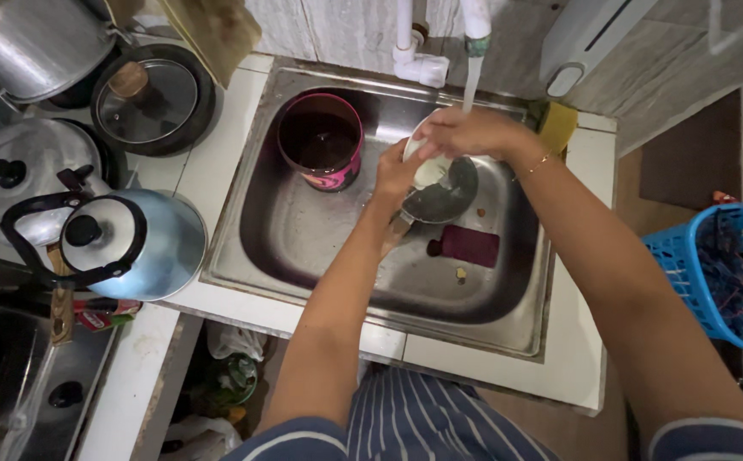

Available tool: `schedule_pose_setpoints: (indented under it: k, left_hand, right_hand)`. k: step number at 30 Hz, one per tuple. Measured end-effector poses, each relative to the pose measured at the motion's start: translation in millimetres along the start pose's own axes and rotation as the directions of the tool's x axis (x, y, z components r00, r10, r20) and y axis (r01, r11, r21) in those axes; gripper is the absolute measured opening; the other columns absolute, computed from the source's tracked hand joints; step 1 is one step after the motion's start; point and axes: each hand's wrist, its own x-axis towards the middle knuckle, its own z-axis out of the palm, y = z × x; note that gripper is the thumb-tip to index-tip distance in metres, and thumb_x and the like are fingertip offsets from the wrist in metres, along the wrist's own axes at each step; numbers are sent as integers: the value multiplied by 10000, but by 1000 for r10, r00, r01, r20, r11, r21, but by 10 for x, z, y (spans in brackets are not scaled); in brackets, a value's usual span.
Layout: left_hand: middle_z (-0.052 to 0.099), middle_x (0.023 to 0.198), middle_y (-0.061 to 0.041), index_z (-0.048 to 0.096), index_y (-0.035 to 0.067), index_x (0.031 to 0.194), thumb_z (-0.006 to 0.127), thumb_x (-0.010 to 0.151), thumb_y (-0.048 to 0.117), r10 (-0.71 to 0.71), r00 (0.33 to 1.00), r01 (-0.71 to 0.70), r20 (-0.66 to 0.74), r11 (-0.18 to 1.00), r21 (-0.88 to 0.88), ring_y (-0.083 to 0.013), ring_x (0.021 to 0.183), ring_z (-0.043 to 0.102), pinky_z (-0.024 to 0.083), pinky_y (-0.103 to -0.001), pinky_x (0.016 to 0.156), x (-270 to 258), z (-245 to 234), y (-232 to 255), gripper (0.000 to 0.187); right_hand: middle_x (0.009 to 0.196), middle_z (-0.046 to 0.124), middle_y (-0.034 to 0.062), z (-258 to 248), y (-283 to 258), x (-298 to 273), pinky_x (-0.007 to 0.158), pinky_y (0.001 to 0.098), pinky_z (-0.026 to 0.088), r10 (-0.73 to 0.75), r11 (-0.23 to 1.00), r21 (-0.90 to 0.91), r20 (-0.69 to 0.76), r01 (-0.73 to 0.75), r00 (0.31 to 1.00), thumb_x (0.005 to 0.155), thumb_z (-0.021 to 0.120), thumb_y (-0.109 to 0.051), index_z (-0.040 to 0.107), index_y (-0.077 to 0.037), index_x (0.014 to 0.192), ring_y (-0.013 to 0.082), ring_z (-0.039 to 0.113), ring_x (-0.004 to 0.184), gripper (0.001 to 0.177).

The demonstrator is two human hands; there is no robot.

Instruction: The person removes the lid from a blender jar, pours the blended green mixture into a glass, then rinses the blender jar and lid at the sink and places them on a dish rack. They unplug the blender base, reattach the lid, and arrange glasses of prepared drinks on the counter.

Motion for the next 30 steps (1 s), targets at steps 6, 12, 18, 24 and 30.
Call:
schedule_pose_setpoints:
  k: [6, 12, 18, 24, 30]
  left_hand:
    - [746, 982, -167, 739, 11, 1144, 769, 800, 115, 364, 929, -303, -59, 845, 441, -282, 891, 721, 572, -382, 805, 6, -64, -169, 361]
    - [669, 1075, -218, 702, 48, 1126, 737, 782, 85, 678, 735, -484, -19, 544, 686, -402, 1031, 645, 527, -476, 907, -55, 25, -146, 347]
    - [615, 1255, -242, 663, 30, 1190, 628, 802, -24, 801, 532, -652, 275, 180, 736, -405, 1122, 600, 510, -459, 948, -573, 61, 461, 394]
    - [641, 1324, -143, 704, 78, 1167, 647, 858, 19, 751, 383, -752, 538, -85, 654, -333, 1115, 633, 529, -442, 944, -735, 89, 730, 320]
    - [630, 1316, -201, 706, 68, 1198, 651, 860, 25, 694, 623, -672, 360, 240, 700, -355, 1070, 657, 541, -432, 907, -423, 154, 409, 345]
  right_hand:
    - [1185, 722, 87, 2, -4, -107, 909, 307, 511, -131, 936, -341, -119, 83, 984, 1009, 581, -383, 666, -69, 1269, 181, 671, 1072, 416]
    - [1122, 741, 98, 50, -126, -224, 901, 318, 556, -146, 971, -210, -146, 113, 979, 1010, 614, -321, 693, -60, 1233, 180, 707, 1017, 353]
    - [1127, 744, 101, 52, -136, -204, 900, 304, 597, -200, 966, 128, -171, 223, 965, 1001, 610, -287, 687, -13, 1205, 162, 721, 1007, 350]
    - [1076, 770, 67, 59, -216, -224, 858, 295, 609, -162, 985, 34, -192, 171, 968, 996, 603, -311, 715, -50, 1168, 143, 742, 954, 332]
    - [922, 788, 13, -29, -184, -280, 749, 355, 540, -322, 830, -548, -315, 106, 893, 949, 704, -308, 815, -241, 1079, 164, 708, 765, 184]
